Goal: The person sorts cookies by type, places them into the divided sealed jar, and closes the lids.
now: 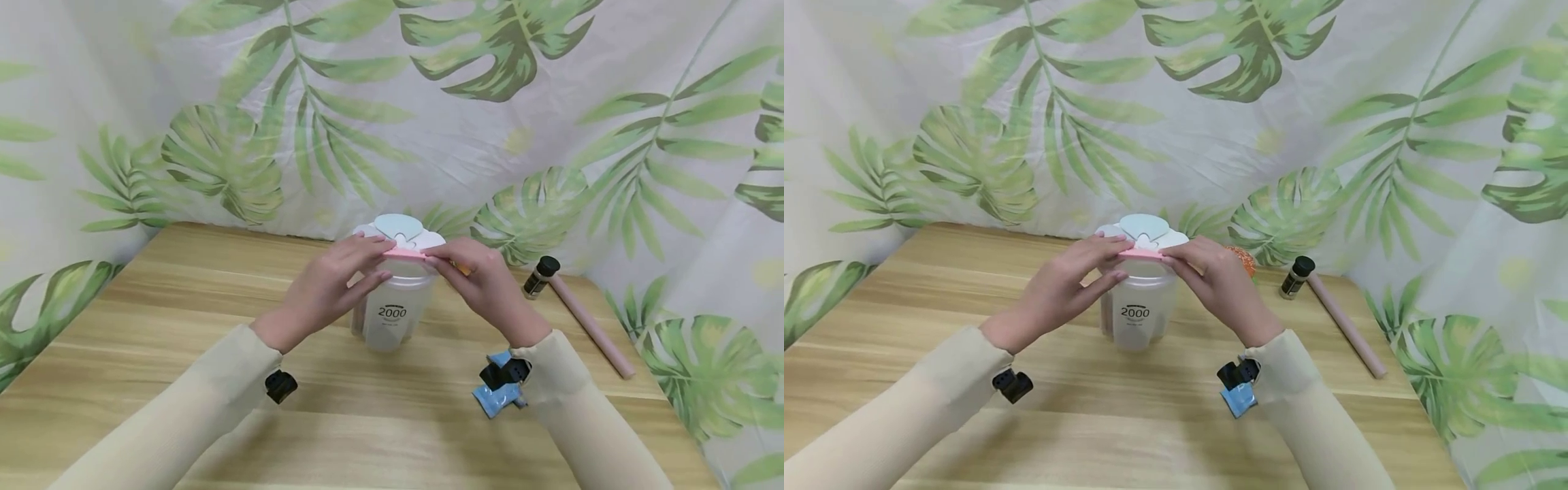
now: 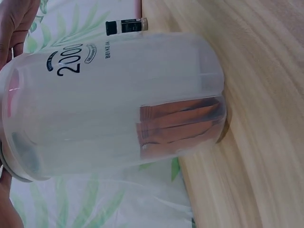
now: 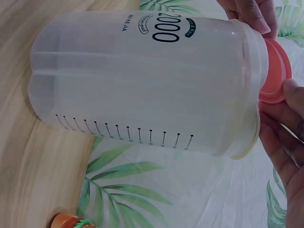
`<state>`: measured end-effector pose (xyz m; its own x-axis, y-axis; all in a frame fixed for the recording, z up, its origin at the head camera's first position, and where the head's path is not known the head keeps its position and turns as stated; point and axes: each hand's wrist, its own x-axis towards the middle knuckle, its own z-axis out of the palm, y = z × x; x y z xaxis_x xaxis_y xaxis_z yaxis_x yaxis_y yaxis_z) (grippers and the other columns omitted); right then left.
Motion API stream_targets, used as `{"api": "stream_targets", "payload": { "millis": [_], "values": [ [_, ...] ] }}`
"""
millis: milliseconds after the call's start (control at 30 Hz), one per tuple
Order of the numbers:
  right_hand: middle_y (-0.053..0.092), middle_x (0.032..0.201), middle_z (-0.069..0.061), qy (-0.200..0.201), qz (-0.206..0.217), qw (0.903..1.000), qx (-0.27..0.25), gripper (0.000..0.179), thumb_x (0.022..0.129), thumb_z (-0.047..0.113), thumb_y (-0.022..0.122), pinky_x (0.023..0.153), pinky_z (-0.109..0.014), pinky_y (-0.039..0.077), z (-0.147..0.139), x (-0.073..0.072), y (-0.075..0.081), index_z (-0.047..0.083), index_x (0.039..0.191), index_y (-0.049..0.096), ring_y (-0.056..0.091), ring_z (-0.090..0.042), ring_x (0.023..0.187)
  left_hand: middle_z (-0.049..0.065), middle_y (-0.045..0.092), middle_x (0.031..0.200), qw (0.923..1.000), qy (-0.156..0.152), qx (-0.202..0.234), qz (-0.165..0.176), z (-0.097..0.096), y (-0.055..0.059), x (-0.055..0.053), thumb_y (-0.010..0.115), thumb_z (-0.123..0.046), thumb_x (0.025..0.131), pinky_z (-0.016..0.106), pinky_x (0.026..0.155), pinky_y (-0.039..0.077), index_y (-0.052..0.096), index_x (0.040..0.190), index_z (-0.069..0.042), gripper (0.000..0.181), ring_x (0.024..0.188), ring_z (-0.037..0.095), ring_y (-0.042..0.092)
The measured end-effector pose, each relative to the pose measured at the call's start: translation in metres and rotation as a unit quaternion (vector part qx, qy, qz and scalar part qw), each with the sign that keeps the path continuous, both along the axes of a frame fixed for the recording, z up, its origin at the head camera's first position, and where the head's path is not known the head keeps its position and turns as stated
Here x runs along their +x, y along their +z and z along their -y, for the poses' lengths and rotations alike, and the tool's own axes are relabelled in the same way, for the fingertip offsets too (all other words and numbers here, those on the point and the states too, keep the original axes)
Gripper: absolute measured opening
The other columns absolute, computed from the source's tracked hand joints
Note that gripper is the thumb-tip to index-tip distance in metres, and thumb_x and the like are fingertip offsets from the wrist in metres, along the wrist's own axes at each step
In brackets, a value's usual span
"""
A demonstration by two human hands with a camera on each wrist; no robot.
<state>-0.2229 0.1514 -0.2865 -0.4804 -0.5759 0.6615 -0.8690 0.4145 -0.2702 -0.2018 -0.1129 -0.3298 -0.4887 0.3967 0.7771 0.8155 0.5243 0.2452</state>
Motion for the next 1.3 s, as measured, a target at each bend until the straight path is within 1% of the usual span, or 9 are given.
{"api": "stream_targets", "payload": {
  "millis": [133,333,433,500,600,767,967,1133,1300],
  "values": [
    [0.079,0.101,-0.009,0.001,0.021,0.9998,0.003,0.015,0.097,0.004,0.073,0.075,-0.030,0.056,0.004,-0.005,0.007,0.004,0.110,0.080,0.068,-0.017,0.087,0.013,0.073,0.133,0.9994,-0.004,-0.004,0.034,0.005,0.005,-0.001,0.079,-0.017,0.095,0.047,0.125,0.041,0.061,0.143,-0.003,0.054,0.129,0.031,0.067],
    [0.078,0.102,-0.012,-0.001,0.063,0.9980,-0.007,0.016,0.099,0.003,0.069,0.073,-0.024,0.055,0.004,-0.012,0.011,0.000,0.113,0.078,0.068,-0.018,0.085,0.012,0.071,0.134,0.9971,-0.014,-0.015,0.073,0.007,0.009,-0.002,0.078,-0.020,0.096,0.046,0.114,0.052,0.048,0.157,-0.008,0.070,0.127,0.028,0.066],
    [0.078,0.102,-0.014,-0.008,0.071,0.9975,-0.002,0.017,0.101,0.005,0.067,0.074,-0.026,0.057,0.005,-0.014,0.013,-0.001,0.113,0.077,0.069,-0.020,0.085,0.013,0.070,0.136,0.9960,-0.018,-0.009,0.088,0.007,0.011,-0.001,0.079,-0.021,0.095,0.046,0.111,0.054,0.044,0.160,-0.009,0.074,0.126,0.027,0.067],
    [0.079,0.103,-0.014,-0.014,0.075,0.9971,0.000,0.016,0.102,0.006,0.067,0.076,-0.030,0.061,0.006,-0.017,0.015,-0.001,0.112,0.078,0.072,-0.022,0.087,0.014,0.069,0.138,0.9953,-0.024,-0.001,0.094,0.007,0.011,0.000,0.079,-0.020,0.095,0.046,0.113,0.053,0.043,0.160,-0.010,0.075,0.129,0.027,0.066],
    [0.080,0.101,-0.015,-0.020,0.096,0.9951,-0.007,0.016,0.102,0.007,0.067,0.078,-0.037,0.064,0.008,-0.019,0.018,-0.001,0.109,0.078,0.075,-0.024,0.087,0.013,0.068,0.142,0.9941,-0.032,0.010,0.103,0.006,0.012,0.000,0.079,-0.018,0.094,0.046,0.114,0.051,0.044,0.160,-0.011,0.075,0.131,0.027,0.065],
    [0.080,0.100,-0.015,-0.028,0.126,0.9916,-0.010,0.017,0.102,0.008,0.066,0.079,-0.040,0.064,0.010,-0.021,0.021,-0.001,0.110,0.079,0.075,-0.024,0.087,0.012,0.067,0.143,0.9917,-0.039,0.020,0.121,0.006,0.013,0.001,0.080,-0.017,0.094,0.047,0.116,0.050,0.044,0.160,-0.014,0.075,0.133,0.026,0.064],
    [0.080,0.100,-0.013,-0.049,0.139,0.9890,-0.014,0.019,0.104,0.012,0.066,0.077,-0.038,0.063,0.009,-0.020,0.021,0.001,0.111,0.079,0.073,-0.022,0.085,0.013,0.068,0.140,0.9900,-0.041,0.024,0.133,0.004,0.013,0.002,0.082,-0.015,0.092,0.047,0.116,0.050,0.043,0.161,-0.013,0.079,0.132,0.027,0.064],
    [0.081,0.103,-0.013,-0.056,0.147,0.9873,-0.020,0.019,0.104,0.014,0.066,0.080,-0.037,0.064,0.007,-0.019,0.021,0.002,0.111,0.079,0.075,-0.022,0.088,0.014,0.069,0.139,0.9907,-0.036,0.020,0.130,0.001,0.013,0.002,0.083,-0.015,0.090,0.046,0.114,0.052,0.042,0.161,-0.011,0.082,0.131,0.028,0.065],
    [0.080,0.108,-0.012,-0.059,0.149,0.9869,-0.020,0.018,0.104,0.013,0.066,0.081,-0.026,0.062,-0.004,-0.015,0.018,0.004,0.113,0.079,0.075,-0.021,0.092,0.015,0.068,0.140,0.9909,-0.034,0.017,0.129,0.001,0.013,0.001,0.084,-0.014,0.090,0.048,0.113,0.052,0.042,0.161,-0.011,0.083,0.131,0.028,0.064]
  ]
}}
